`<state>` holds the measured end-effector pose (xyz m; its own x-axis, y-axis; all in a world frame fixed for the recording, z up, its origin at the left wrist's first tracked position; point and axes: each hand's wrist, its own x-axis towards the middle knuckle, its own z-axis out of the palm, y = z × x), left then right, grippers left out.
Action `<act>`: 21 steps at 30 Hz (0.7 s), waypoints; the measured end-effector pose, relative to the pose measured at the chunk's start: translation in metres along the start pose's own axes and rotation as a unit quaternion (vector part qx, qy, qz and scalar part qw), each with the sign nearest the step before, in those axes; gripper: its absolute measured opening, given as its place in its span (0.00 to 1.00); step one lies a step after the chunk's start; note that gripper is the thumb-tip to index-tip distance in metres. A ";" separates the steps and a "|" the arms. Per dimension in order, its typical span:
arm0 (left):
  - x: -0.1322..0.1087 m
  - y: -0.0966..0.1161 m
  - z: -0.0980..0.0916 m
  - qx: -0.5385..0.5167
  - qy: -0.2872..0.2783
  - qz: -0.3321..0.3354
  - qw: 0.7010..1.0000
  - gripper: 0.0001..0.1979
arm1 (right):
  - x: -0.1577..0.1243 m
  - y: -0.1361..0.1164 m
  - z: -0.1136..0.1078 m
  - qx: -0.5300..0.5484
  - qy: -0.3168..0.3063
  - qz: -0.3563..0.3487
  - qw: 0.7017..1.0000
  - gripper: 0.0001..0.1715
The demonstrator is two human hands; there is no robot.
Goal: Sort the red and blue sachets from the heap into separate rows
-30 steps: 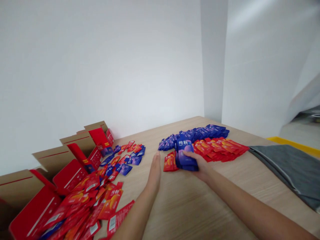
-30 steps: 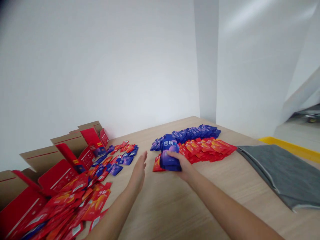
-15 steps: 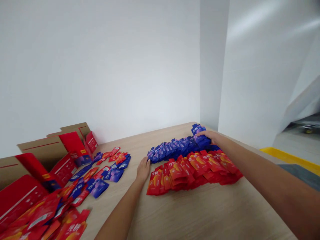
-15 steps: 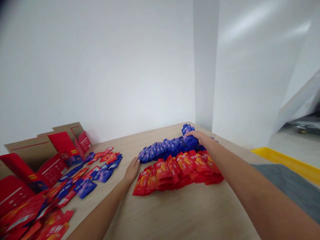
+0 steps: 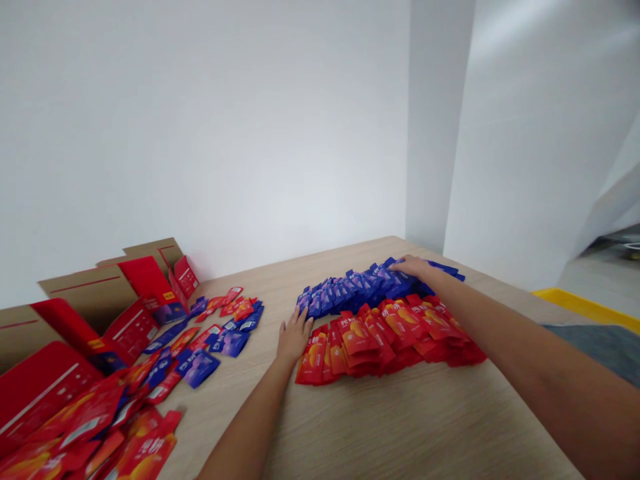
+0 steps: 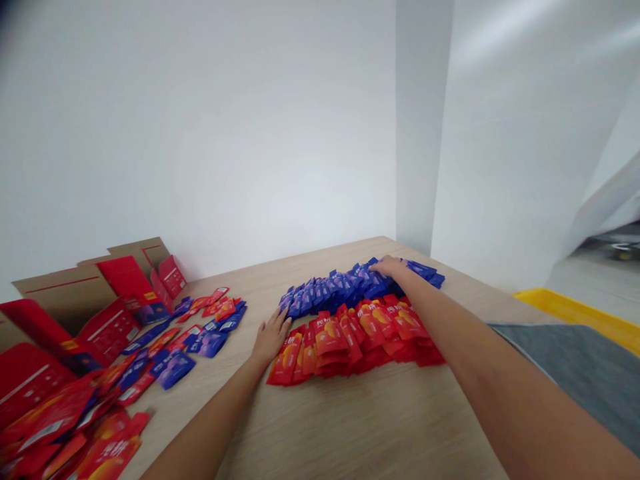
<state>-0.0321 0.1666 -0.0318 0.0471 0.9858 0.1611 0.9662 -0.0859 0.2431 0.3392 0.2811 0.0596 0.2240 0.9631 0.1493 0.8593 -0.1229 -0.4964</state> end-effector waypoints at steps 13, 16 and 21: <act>0.001 0.001 -0.003 -0.075 0.036 -0.016 0.996 0.24 | -0.081 0.001 -0.018 0.036 -0.143 -0.103 0.984 0.15; 0.000 0.001 -0.003 -0.077 0.033 -0.018 0.996 0.24 | -0.089 -0.003 -0.006 0.038 -0.144 -0.105 0.983 0.16; 0.002 -0.003 0.001 -0.085 0.038 -0.006 0.996 0.24 | -0.086 -0.010 -0.001 0.033 -0.113 -0.082 0.990 0.16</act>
<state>-0.0348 0.1693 -0.0337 0.0096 0.9736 0.2279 0.9094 -0.1032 0.4028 0.3120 0.1992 0.0524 -0.0307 0.9987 0.0410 0.8423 0.0480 -0.5368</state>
